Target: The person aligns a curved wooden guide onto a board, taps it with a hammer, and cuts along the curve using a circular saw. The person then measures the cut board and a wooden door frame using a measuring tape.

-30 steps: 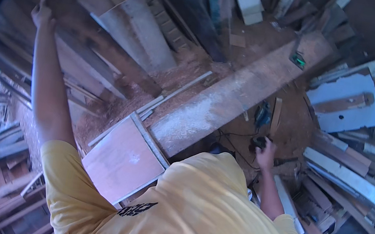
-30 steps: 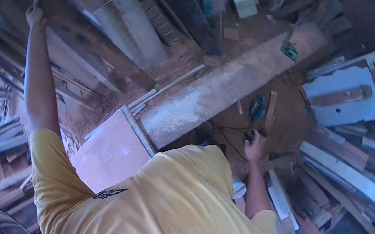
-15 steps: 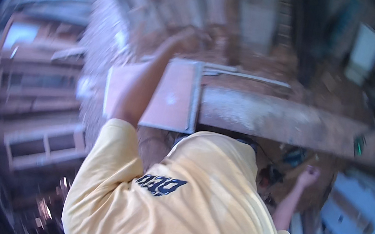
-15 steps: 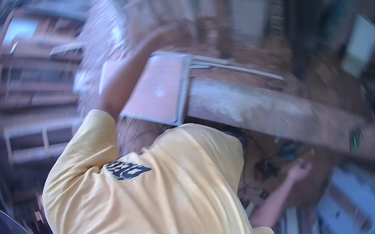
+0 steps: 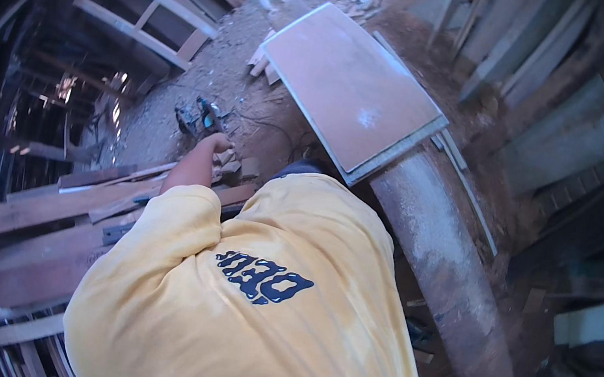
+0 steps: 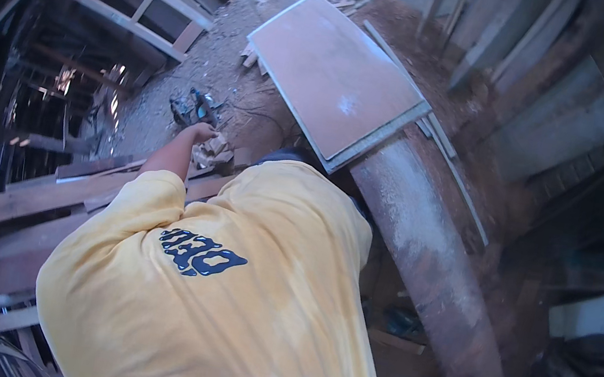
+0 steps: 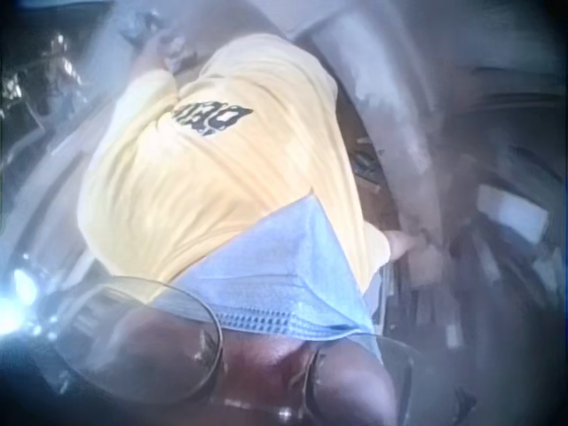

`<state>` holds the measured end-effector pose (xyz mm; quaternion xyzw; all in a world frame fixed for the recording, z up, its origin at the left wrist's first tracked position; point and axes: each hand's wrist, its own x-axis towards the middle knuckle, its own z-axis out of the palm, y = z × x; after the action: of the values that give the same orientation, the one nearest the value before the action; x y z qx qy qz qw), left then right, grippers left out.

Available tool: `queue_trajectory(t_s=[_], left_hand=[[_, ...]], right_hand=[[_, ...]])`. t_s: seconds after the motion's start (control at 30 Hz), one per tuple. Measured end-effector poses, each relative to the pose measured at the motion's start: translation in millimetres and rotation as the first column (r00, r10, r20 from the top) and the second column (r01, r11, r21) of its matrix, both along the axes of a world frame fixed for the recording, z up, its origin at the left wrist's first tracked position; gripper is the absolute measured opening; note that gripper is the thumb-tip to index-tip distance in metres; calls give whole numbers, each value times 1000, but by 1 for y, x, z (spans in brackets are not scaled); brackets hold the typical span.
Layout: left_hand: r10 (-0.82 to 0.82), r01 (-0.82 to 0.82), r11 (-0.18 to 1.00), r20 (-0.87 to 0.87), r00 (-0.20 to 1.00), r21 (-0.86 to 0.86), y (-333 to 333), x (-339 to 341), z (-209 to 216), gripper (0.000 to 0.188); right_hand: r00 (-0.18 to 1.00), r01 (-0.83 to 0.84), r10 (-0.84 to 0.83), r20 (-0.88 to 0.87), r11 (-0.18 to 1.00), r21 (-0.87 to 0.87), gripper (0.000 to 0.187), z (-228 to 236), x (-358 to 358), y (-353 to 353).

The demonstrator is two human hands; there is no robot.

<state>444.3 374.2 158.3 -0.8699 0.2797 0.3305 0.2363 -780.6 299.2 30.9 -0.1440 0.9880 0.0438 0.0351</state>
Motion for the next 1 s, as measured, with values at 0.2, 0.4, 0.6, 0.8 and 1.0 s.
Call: queue_trajectory(t_s=[0.2, 0.4, 0.6, 0.8, 1.0], left_hand=[[70, -96, 990, -237, 969, -103, 30, -66, -32, 50], [-118, 37, 966, -310, 943, -257, -52, -87, -44, 52], [-144, 43, 910, -218, 965, -413, -107, -84, -14, 53], [-150, 58, 928, -223, 963, -369, -93, -60, -8, 53], [-139, 68, 950, -218, 966, -304, -72, -62, -16, 51]], right_hand=[[999, -27, 25, 27, 998, 61, 54, 10, -8, -1], [998, -10, 4, 68, 996, 91, 52, 14, -9, 23], [997, -13, 5, 82, 995, 101, 51, 20, -16, 28], [996, -34, 23, 84, 990, 138, 50, 20, -27, 35], [999, -46, 44, 17, 988, 147, 47, 29, -8, 40]])
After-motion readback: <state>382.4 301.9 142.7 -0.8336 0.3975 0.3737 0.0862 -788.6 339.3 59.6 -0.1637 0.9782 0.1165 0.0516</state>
